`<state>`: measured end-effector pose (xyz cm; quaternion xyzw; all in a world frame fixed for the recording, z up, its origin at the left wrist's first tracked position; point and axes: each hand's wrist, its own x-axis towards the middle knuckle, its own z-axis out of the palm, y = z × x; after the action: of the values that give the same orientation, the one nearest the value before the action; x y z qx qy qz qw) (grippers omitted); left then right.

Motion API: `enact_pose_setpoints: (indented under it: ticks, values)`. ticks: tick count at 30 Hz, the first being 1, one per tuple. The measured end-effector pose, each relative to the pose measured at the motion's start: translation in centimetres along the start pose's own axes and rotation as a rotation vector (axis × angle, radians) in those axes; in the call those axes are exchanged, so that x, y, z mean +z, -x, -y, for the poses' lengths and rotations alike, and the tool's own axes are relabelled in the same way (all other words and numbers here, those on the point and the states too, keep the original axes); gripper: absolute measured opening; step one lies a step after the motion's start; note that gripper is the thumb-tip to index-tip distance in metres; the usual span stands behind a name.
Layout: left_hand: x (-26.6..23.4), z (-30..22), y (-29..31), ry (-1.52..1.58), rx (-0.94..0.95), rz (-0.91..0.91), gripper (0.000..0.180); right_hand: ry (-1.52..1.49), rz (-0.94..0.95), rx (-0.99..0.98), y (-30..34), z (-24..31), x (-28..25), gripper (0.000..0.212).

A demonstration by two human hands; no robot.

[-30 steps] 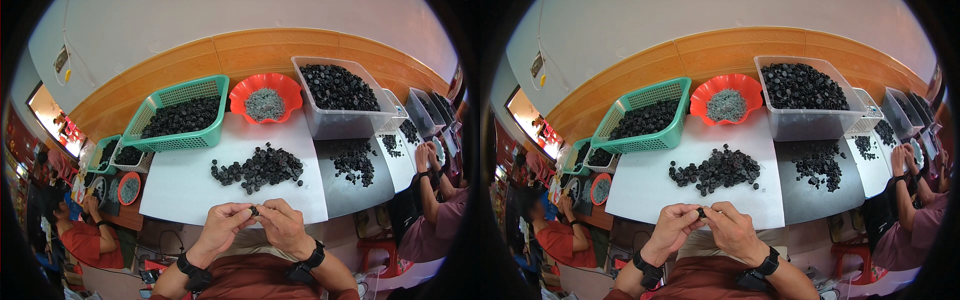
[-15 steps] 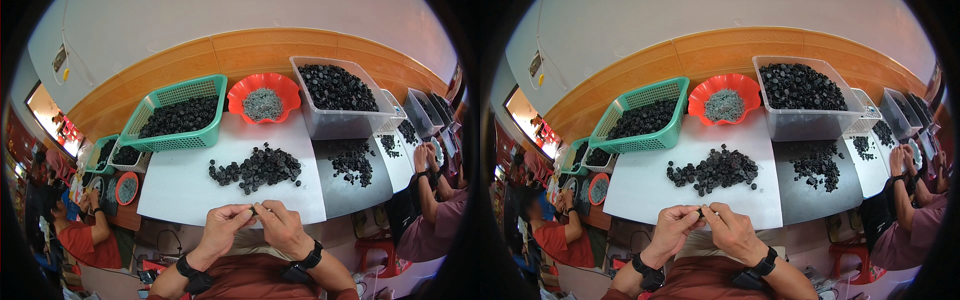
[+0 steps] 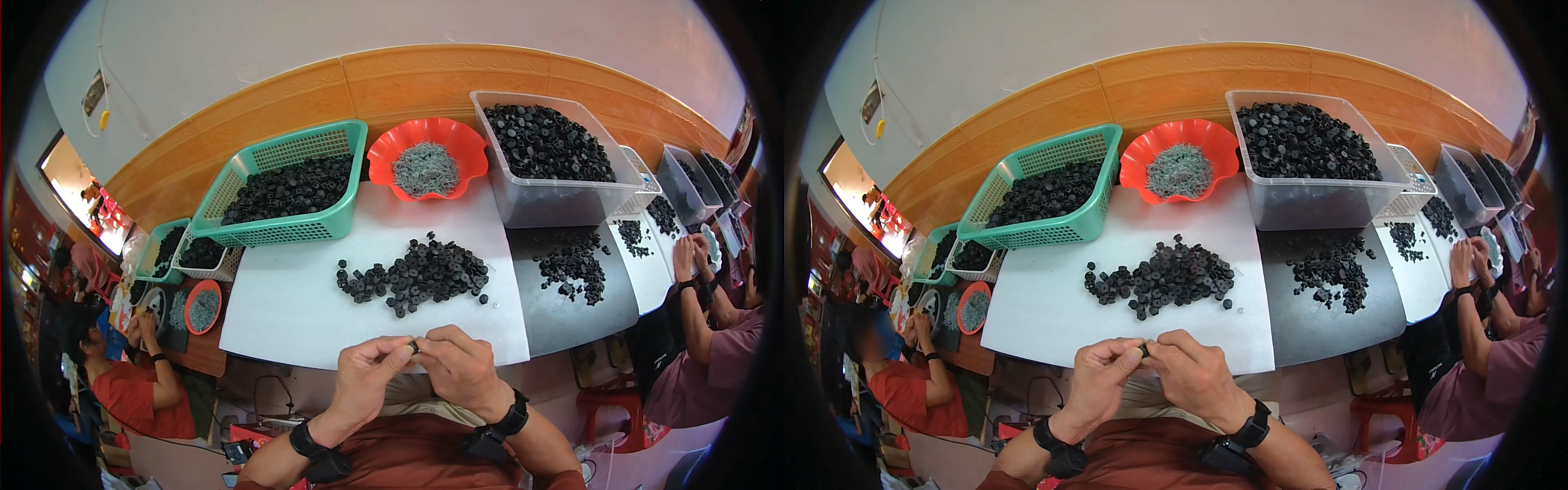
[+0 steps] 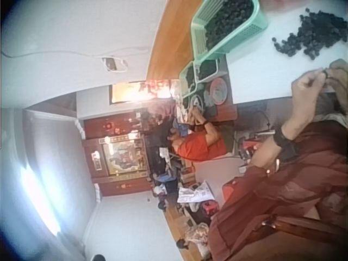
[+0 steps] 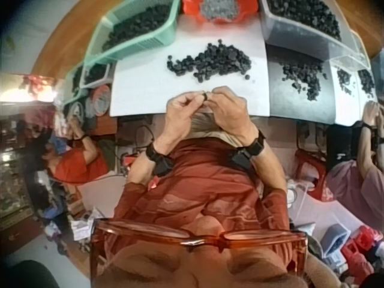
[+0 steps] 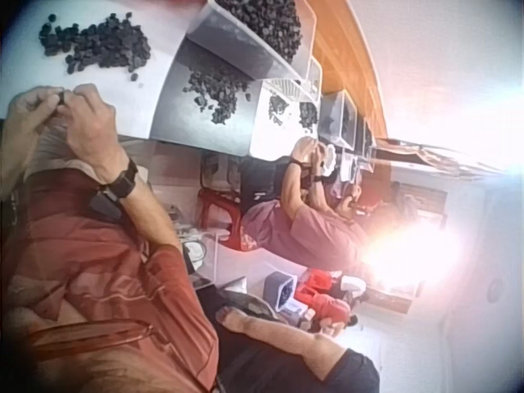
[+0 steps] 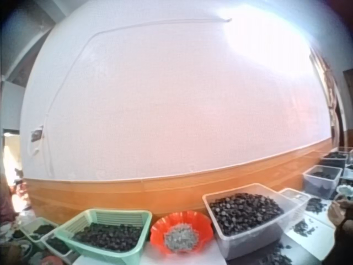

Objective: Manually assembling small black plastic or rubber grommets by inserting small grey pins into them at a workstation.

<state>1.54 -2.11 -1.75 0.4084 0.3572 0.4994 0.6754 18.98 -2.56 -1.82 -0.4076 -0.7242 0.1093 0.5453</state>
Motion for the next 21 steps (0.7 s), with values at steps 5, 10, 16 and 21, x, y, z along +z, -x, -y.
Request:
enact_pose_setpoints:
  ticks: [5, 10, 16, 21]
  values:
    - [0.5, 0.3, 0.3, 0.043, 0.021, 0.002, 0.020, 0.013, 0.012, 0.007, 0.2, -0.2, 0.2, 0.022]
    - [0.4, -0.8, 0.3, 0.023, 0.040, 0.029, 0.018, -0.043, 0.031, 0.001, -0.1, -0.1, 0.1, 0.025]
    - [0.0, -1.5, 0.4, 0.001, 0.015, 0.080, 0.021, -0.110, 0.078, 0.104, -0.9, 1.3, -0.8, 0.034]
    - [0.5, -2.8, 1.2, -0.056, -0.114, 0.046, 0.026, 0.016, 0.160, -0.048, -0.7, 1.4, -1.5, 0.033]
